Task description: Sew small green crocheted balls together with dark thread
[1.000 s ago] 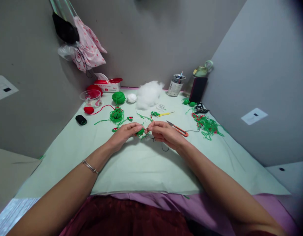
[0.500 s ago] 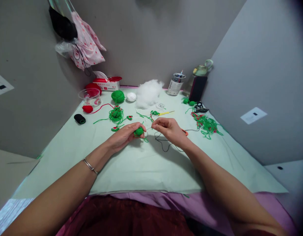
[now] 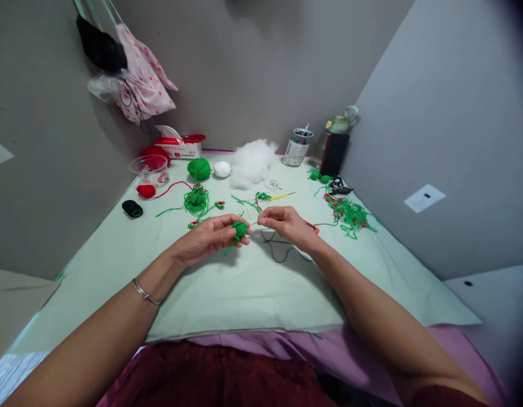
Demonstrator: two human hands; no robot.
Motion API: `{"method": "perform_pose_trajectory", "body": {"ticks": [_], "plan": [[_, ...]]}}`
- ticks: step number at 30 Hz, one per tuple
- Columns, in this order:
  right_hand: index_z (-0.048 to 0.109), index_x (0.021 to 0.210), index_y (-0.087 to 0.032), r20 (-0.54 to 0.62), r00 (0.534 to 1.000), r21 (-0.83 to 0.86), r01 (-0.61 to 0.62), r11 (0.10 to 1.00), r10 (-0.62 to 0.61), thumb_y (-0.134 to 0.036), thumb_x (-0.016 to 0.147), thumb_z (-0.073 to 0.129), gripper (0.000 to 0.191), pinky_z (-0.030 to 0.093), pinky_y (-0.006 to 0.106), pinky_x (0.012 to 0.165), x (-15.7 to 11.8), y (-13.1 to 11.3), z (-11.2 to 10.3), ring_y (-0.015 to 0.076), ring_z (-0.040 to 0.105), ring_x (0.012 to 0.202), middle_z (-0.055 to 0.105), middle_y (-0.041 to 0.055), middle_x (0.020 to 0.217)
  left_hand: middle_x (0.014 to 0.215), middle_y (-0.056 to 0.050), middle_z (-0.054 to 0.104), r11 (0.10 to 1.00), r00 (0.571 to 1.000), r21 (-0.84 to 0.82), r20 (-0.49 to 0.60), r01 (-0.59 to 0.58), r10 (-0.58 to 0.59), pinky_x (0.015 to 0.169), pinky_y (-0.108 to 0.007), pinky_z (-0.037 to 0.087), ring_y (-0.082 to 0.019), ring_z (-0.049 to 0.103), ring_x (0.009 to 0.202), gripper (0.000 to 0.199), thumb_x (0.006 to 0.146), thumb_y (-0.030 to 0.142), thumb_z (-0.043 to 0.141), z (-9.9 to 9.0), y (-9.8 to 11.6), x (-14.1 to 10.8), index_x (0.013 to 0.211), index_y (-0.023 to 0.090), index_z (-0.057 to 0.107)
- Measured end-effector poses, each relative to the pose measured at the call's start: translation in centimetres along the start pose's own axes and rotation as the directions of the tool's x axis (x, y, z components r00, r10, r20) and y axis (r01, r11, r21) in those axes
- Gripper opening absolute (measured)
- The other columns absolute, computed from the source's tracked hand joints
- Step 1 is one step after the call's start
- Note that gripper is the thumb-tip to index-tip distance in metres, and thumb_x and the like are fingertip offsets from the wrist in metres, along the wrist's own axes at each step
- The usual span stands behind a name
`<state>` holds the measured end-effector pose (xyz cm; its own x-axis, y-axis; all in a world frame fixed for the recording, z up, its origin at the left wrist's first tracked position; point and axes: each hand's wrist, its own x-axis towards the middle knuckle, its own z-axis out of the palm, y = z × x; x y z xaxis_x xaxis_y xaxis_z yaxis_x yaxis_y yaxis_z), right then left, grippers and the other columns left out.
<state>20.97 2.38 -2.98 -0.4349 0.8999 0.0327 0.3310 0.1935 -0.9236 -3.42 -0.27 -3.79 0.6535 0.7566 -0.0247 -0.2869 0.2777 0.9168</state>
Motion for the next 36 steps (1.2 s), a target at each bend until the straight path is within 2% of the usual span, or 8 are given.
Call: {"method": "perform_pose_trajectory", "body": {"ticks": [4,7,12,15,19,24,28,36], "plan": [[0.070,0.097,-0.016,0.145,0.989,-0.008,-0.005,1.000,0.006,-0.046,0.091,0.058,0.034,0.046,0.024,0.058,-0.7,-1.0,-2.4,0.0167,0.059,0.080,0.066,0.0067,0.090,0.110,-0.010,0.073,1.000,1.000,-0.017,-0.023,-0.006,0.006,0.096,-0.035,0.050,-0.020,0.069,0.098,0.028,0.085,0.026,0.075,-0.3,0.1,-0.1,0.111,0.016,0.071],[0.069,0.114,-0.019,-0.142,0.990,-0.209,-0.028,0.978,-0.002,-0.047,0.096,0.051,0.038,0.050,0.028,0.066,-1.1,-0.7,-5.5,0.0215,0.063,0.095,0.067,0.0113,0.117,0.111,-0.010,0.073,1.000,0.997,-0.024,-0.072,-0.006,0.004,0.097,-0.037,0.050,-0.020,0.070,0.095,0.032,0.082,0.023,0.076,-0.5,0.1,0.1,0.113,0.018,0.073],[0.073,0.106,-0.018,-0.257,0.954,-0.799,-0.298,0.523,0.152,-0.033,0.089,0.061,0.025,0.041,0.032,0.072,-0.9,1.6,-7.5,0.0276,0.063,0.097,0.070,0.0132,0.110,0.112,-0.010,0.073,1.000,0.997,-0.002,-0.081,0.017,-0.017,0.100,-0.038,0.048,-0.020,0.070,0.097,0.034,0.080,0.021,0.078,-0.6,0.0,0.2,0.114,0.018,0.074],[0.073,0.095,-0.016,-0.221,0.959,-0.853,-0.277,0.442,0.176,-0.030,0.089,0.058,0.021,0.036,0.031,0.067,-0.6,2.1,-6.8,0.0268,0.063,0.091,0.069,0.0157,0.108,0.116,-0.012,0.073,0.999,0.995,0.036,-0.099,0.021,-0.018,0.102,-0.038,0.047,-0.021,0.068,0.103,0.033,0.083,0.027,0.075,-0.6,0.0,0.2,0.115,0.017,0.075],[0.068,0.084,-0.015,-0.260,0.958,-0.812,-0.284,0.510,0.119,-0.024,0.094,0.045,0.027,0.034,0.030,0.064,-0.5,1.3,-6.6,0.0213,0.061,0.078,0.069,0.0140,0.090,0.115,-0.011,0.074,0.990,0.988,0.136,-0.154,0.022,-0.001,0.102,-0.038,0.046,-0.022,0.065,0.109,0.035,0.080,0.026,0.078,-0.3,-0.2,0.4,0.114,0.020,0.076],[0.062,0.093,-0.015,-0.074,0.997,-0.206,-0.032,0.978,0.017,-0.033,0.099,0.039,0.029,0.030,0.026,0.052,-1.5,-1.0,-5.8,0.0116,0.041,0.053,0.049,-0.0004,0.062,0.130,-0.007,0.068,0.961,0.961,0.272,-0.247,-0.052,0.122,0.105,-0.036,0.042,-0.022,0.058,0.120,0.041,0.076,0.020,0.079,-0.1,-0.9,0.8,0.117,0.026,0.075],[0.065,0.093,-0.015,0.111,0.994,-0.073,0.026,0.997,-0.018,-0.047,0.097,0.050,0.036,0.028,0.025,0.054,-1.9,-2.5,-3.2,0.0100,0.036,0.058,0.047,-0.0009,0.070,0.139,-0.006,0.062,0.934,0.943,0.335,-0.252,-0.124,0.216,0.104,-0.036,0.043,-0.022,0.056,0.122,0.050,0.077,0.018,0.078,0.1,-1.1,0.8,0.125,0.029,0.071],[0.062,0.076,-0.016,0.182,0.983,-0.134,0.059,0.989,-0.034,-0.049,0.095,0.054,0.039,0.025,0.027,0.058,-1.5,-2.2,-0.4,0.0113,0.033,0.064,0.041,-0.0026,0.068,0.142,-0.007,0.060,0.904,0.932,0.392,-0.233,-0.170,0.277,0.099,-0.038,0.047,-0.024,0.058,0.119,0.053,0.076,0.018,0.077,0.7,-1.0,0.7,0.128,0.029,0.069]]}}
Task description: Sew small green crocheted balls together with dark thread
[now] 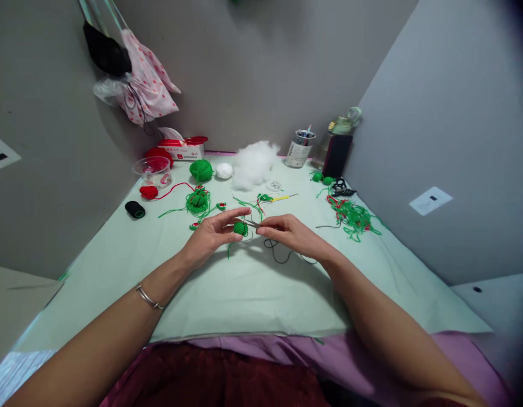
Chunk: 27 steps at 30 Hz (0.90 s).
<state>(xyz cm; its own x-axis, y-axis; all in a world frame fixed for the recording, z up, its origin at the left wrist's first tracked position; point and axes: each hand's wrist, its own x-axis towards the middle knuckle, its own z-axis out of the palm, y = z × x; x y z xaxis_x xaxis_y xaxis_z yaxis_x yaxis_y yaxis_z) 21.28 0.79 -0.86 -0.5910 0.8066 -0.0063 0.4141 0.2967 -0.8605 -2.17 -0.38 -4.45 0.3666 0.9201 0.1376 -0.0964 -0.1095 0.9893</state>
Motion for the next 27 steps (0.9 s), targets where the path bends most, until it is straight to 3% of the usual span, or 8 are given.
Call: {"method": "perform_pose_trajectory", "body": {"ticks": [13,16,19,21,24,25,27], "plan": [[0.065,0.076,-0.016,0.026,0.999,0.123,-0.044,0.991,0.041,-0.047,0.090,0.058,0.035,0.020,0.027,0.057,0.3,-0.1,1.2,0.0109,0.028,0.062,0.038,-0.0038,0.065,0.131,-0.008,0.066,0.998,0.994,0.003,0.083,0.064,-0.064,0.092,-0.036,0.050,-0.021,0.063,0.107,0.056,0.078,0.019,0.076,0.1,-0.5,0.0,0.132,0.028,0.065],[0.067,0.079,-0.015,0.068,0.997,0.102,-0.049,0.994,0.042,-0.048,0.090,0.058,0.036,0.021,0.027,0.056,0.0,-0.3,0.0,0.0105,0.030,0.061,0.040,-0.0035,0.065,0.132,-0.010,0.065,0.998,0.993,-0.001,0.093,0.067,-0.066,0.090,-0.036,0.051,-0.022,0.062,0.105,0.059,0.077,0.018,0.075,0.1,-0.4,0.0,0.134,0.028,0.064],[0.069,0.089,-0.015,0.124,0.990,0.013,-0.066,0.998,0.064,-0.052,0.090,0.058,0.038,0.025,0.026,0.055,-0.8,0.0,-2.8,0.0110,0.036,0.061,0.047,-0.0018,0.067,0.142,-0.009,0.058,0.997,0.993,-0.006,0.091,0.072,-0.071,0.088,-0.035,0.050,-0.021,0.060,0.103,0.060,0.075,0.017,0.075,0.1,-0.3,0.1,0.133,0.029,0.065],[0.070,0.090,-0.016,0.013,0.994,-0.147,-0.107,0.983,0.110,-0.052,0.093,0.055,0.039,0.029,0.028,0.057,-1.4,0.9,-4.8,0.0125,0.042,0.062,0.054,0.0010,0.070,0.144,-0.008,0.056,0.997,0.994,-0.005,0.079,0.079,-0.078,0.086,-0.033,0.050,-0.020,0.059,0.102,0.060,0.075,0.017,0.075,0.0,-0.2,0.1,0.132,0.030,0.066],[0.071,0.091,-0.014,-0.308,0.945,-0.478,-0.251,0.842,0.107,-0.044,0.094,0.056,0.034,0.032,0.031,0.063,-1.7,2.5,-6.6,0.0177,0.051,0.071,0.065,0.0093,0.085,0.141,-0.008,0.059,0.995,0.993,0.001,0.068,0.098,-0.098,0.085,-0.031,0.049,-0.019,0.058,0.100,0.061,0.073,0.017,0.076,0.0,-0.1,0.1,0.131,0.030,0.067],[0.072,0.094,-0.014,-0.371,0.925,-0.540,-0.283,0.793,0.077,-0.039,0.095,0.056,0.030,0.033,0.033,0.066,-1.6,2.8,-6.7,0.0202,0.054,0.077,0.066,0.0126,0.095,0.139,-0.008,0.060,0.994,0.991,0.006,0.070,0.111,-0.111,0.085,-0.031,0.048,-0.019,0.058,0.100,0.061,0.073,0.017,0.076,-0.1,-0.1,0.1,0.132,0.030,0.067],[0.073,0.097,-0.014,-0.388,0.921,-0.589,-0.269,0.762,0.025,-0.029,0.095,0.056,0.022,0.034,0.034,0.072,-1.3,3.1,-6.0,0.0227,0.057,0.086,0.067,0.0142,0.106,0.134,-0.008,0.062,0.990,0.987,0.018,0.080,0.140,-0.141,0.087,-0.032,0.048,-0.019,0.058,0.098,0.062,0.073,0.019,0.076,-0.1,-0.1,0.1,0.133,0.029,0.066]]}}
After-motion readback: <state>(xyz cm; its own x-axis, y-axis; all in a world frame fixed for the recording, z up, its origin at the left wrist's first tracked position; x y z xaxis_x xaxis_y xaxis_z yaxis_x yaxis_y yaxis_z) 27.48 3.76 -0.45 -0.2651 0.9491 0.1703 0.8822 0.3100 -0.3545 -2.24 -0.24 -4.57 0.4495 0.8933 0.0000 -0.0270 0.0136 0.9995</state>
